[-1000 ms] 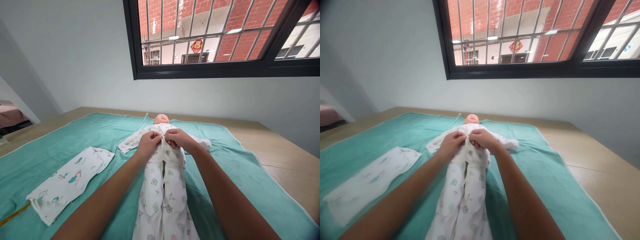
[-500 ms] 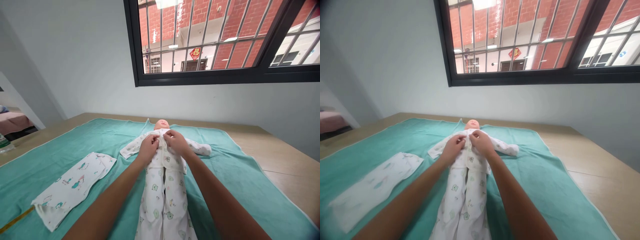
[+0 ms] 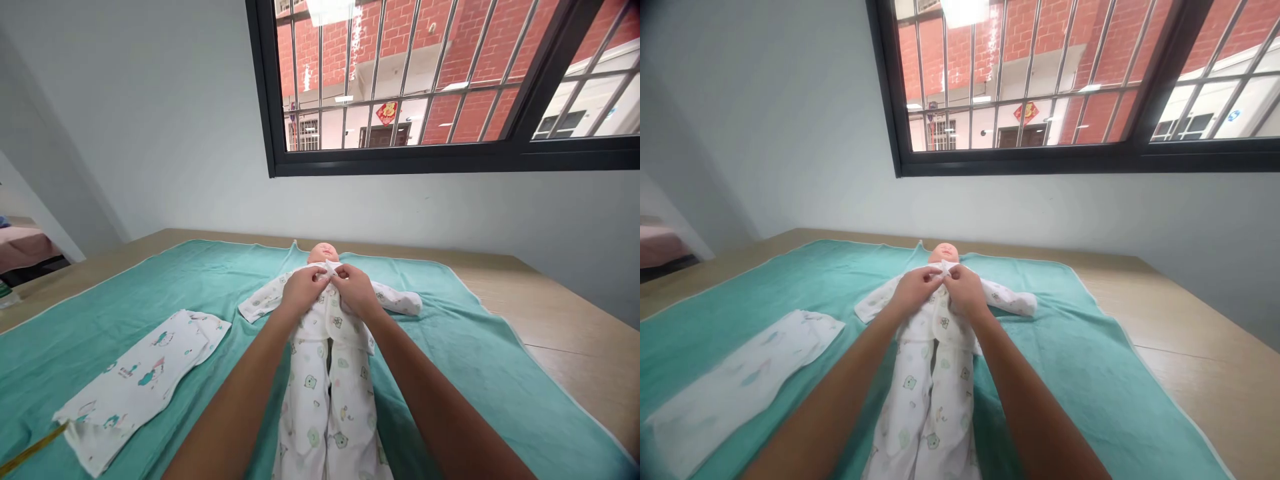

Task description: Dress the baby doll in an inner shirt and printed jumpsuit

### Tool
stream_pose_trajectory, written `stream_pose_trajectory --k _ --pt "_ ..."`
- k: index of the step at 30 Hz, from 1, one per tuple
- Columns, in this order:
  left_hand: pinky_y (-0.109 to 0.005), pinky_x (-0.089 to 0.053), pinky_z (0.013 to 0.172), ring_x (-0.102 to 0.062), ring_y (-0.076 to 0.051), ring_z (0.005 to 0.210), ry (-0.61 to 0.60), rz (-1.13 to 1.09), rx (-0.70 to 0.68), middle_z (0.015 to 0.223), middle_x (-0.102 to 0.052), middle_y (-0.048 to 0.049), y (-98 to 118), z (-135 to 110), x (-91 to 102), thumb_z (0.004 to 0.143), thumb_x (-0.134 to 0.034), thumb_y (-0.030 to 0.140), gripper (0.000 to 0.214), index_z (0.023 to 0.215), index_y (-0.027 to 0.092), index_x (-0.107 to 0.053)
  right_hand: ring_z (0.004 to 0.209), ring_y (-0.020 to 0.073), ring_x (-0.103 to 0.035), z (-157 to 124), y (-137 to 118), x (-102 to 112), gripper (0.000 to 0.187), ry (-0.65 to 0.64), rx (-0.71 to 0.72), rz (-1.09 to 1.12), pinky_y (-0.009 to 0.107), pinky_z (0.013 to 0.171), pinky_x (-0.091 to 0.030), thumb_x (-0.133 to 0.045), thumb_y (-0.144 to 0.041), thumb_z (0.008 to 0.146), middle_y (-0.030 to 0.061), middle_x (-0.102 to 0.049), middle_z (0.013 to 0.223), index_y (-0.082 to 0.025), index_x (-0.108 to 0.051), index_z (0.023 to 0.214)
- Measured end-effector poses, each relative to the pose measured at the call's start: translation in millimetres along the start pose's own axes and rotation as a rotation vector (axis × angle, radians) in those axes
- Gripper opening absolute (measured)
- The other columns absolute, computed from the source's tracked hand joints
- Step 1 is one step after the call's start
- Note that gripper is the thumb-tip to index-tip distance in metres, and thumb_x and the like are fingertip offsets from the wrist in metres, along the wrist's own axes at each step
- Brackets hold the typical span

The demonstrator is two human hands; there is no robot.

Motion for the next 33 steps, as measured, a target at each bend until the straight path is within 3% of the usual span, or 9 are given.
stream_pose_trajectory --k 5,9,12,15,20,24,27,30,33 --pt "-0.026 -0.044 0.072 -0.064 -0.020 0.091 0.001 0.049 -0.068 0.106 -0.072 -0.0034 4 -4 1.2 0.085 -0.054 0.041 0.031 0.106 0.028 -0.072 0.052 0.0130 -0.051 2 7 1 0.015 -0.032 -0.141 0.196 0.024 0.051 -0.037 -0.052 -0.032 0.071 -0.0021 -0.058 0.058 -0.020 -0.061 0.073" --pt "-0.028 -0.044 0.071 -0.064 -0.021 0.089 0.021 0.132 -0.084 0.105 -0.072 -0.0029 7 -5 -3.6 0.085 -0.054 0.040 0.028 0.104 0.031 -0.072 0.045 0.0125 -0.048 19 8 3 0.013 -0.087 -0.250 0.180 0.023 0.043 -0.029 -0.054 -0.032 0.069 -0.0022 -0.051 0.050 -0.019 -0.057 0.065" --pt "-0.027 -0.042 0.068 -0.064 -0.020 0.086 0.058 0.143 -0.043 0.101 -0.072 -0.0013 5 -3 -4.5 0.084 -0.054 0.034 0.025 0.101 0.031 -0.071 0.044 0.0117 -0.044 33 6 -1 0.016 -0.093 -0.230 0.126 0.024 0.043 -0.026 -0.056 -0.029 0.065 -0.0027 -0.046 0.046 -0.019 -0.050 0.054" --pt "-0.026 -0.039 0.064 -0.063 -0.017 0.083 0.041 0.127 -0.052 0.095 -0.073 0.0006 2 -1 -3.8 0.085 -0.052 0.030 0.022 0.092 0.030 -0.073 0.049 0.0112 -0.037 34 6 -9 0.022 0.014 -0.183 0.072 0.025 0.047 -0.024 -0.053 -0.028 0.066 -0.0035 -0.039 0.046 -0.020 -0.044 0.048" --pt "-0.026 -0.037 0.062 -0.062 -0.016 0.080 0.034 0.097 -0.080 0.090 -0.074 0.0017 1 1 -7.6 0.086 -0.054 0.039 0.021 0.088 0.030 -0.073 0.059 0.0125 -0.037 21 13 -15 0.029 0.142 -0.098 0.065 0.026 0.054 -0.027 -0.047 -0.037 0.075 -0.0033 -0.040 0.054 -0.020 -0.044 0.053" --pt "-0.027 -0.035 0.062 -0.061 -0.018 0.078 0.092 0.139 -0.078 0.088 -0.073 -0.0012 5 0 -13.7 0.087 -0.050 0.032 0.023 0.082 0.028 -0.072 0.057 0.0118 -0.035 17 16 -13 0.039 0.106 -0.042 0.096 0.025 0.055 -0.028 -0.048 -0.048 0.079 -0.0039 -0.037 0.054 -0.020 -0.042 0.053" --pt "-0.027 -0.034 0.061 -0.060 -0.018 0.074 0.116 0.146 -0.066 0.085 -0.072 -0.0033 8 0 -14.3 0.087 -0.048 0.027 0.025 0.079 0.025 -0.071 0.057 0.0117 -0.038 18 16 -11 0.042 0.019 -0.009 0.172 0.025 0.055 -0.030 -0.054 -0.055 0.077 -0.0034 -0.045 0.056 -0.018 -0.051 0.057" --pt "-0.026 -0.033 0.057 -0.059 -0.016 0.071 0.089 0.030 0.028 0.081 -0.072 -0.0016 6 1 -12.0 0.084 -0.051 0.030 0.022 0.077 0.023 -0.070 0.055 0.0112 -0.040 16 20 -9 0.038 -0.061 -0.042 0.282 0.024 0.053 -0.032 -0.062 -0.055 0.073 -0.0036 -0.049 0.058 -0.018 -0.058 0.066" --pt "-0.025 -0.035 0.058 -0.059 -0.016 0.072 0.059 -0.059 0.061 0.081 -0.071 0.0012 5 2 -10.8 0.083 -0.055 0.033 0.019 0.077 0.023 -0.070 0.051 0.0099 -0.037 14 26 -7 0.035 -0.109 -0.099 0.419 0.023 0.049 -0.029 -0.064 -0.053 0.072 -0.0054 -0.043 0.054 -0.019 -0.057 0.068"
Point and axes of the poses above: each hand's wrist, its own z-axis towards the middle knuckle, its own x-axis out of the back of the hand, y = z × x, the point moved 2 cm from there along z, towards the middle knuckle
